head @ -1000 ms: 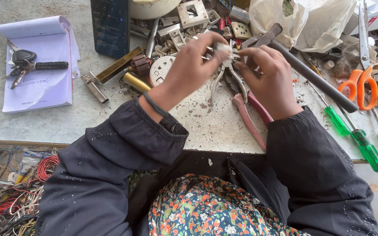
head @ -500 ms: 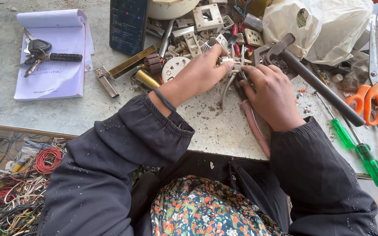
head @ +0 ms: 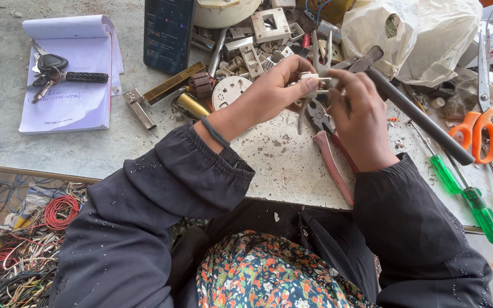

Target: The person works at a cluttered workbench, using a hammer and pliers to disassemble and adjust small electrical components, including a white plastic socket and metal parts. They repeatedly strike and pry at the components while handling wires and other hardware.

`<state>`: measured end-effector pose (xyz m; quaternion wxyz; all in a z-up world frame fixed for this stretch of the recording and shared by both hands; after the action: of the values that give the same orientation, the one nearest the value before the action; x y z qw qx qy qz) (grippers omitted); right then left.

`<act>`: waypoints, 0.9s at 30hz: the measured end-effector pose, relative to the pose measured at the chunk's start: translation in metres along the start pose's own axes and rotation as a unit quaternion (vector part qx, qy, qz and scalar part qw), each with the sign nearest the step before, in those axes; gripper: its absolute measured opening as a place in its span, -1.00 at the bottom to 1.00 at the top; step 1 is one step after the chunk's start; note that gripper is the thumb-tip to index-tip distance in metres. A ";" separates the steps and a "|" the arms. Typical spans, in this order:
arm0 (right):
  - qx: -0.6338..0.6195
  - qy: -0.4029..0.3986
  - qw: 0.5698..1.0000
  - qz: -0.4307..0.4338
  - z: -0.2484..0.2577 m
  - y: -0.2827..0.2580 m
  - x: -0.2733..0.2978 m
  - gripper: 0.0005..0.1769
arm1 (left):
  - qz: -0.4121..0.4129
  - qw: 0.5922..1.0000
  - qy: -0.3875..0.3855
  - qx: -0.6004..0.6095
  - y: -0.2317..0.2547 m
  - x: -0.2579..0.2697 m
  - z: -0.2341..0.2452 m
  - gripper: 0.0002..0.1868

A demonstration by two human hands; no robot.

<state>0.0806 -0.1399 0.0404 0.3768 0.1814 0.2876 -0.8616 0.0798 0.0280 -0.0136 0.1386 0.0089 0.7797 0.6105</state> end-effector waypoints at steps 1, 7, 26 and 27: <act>-0.043 0.003 0.999 -0.007 -0.001 0.004 0.000 -0.75 | -0.001 0.999 -0.016 0.042 -0.002 -0.001 -0.003 -0.69; -0.202 -0.029 0.973 -0.109 -0.022 0.035 0.005 -0.87 | -0.101 0.990 -0.074 0.070 0.000 0.001 -0.015 -0.67; -0.465 -0.058 0.878 -0.101 -0.026 0.034 0.008 -0.52 | -0.092 0.983 0.043 0.151 0.010 -0.004 0.012 -0.62; -0.470 -0.066 0.874 -0.109 -0.027 0.033 0.009 -0.53 | -0.089 0.982 0.030 0.164 0.009 -0.004 0.010 -0.63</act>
<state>0.1022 -0.1459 0.0035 0.3399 -0.1066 0.6506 -0.6707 0.0839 0.0389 -0.0063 0.1658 -0.0566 0.8709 0.4592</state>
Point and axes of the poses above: each hand's wrist, its own x-axis away from the middle knuckle, its own z-axis out of the back of the hand, y = z × x, the point moved 6 cm from there along -x, towards the middle knuckle, and after that the axes turned 9 degrees about x, right-handed, at the moved point
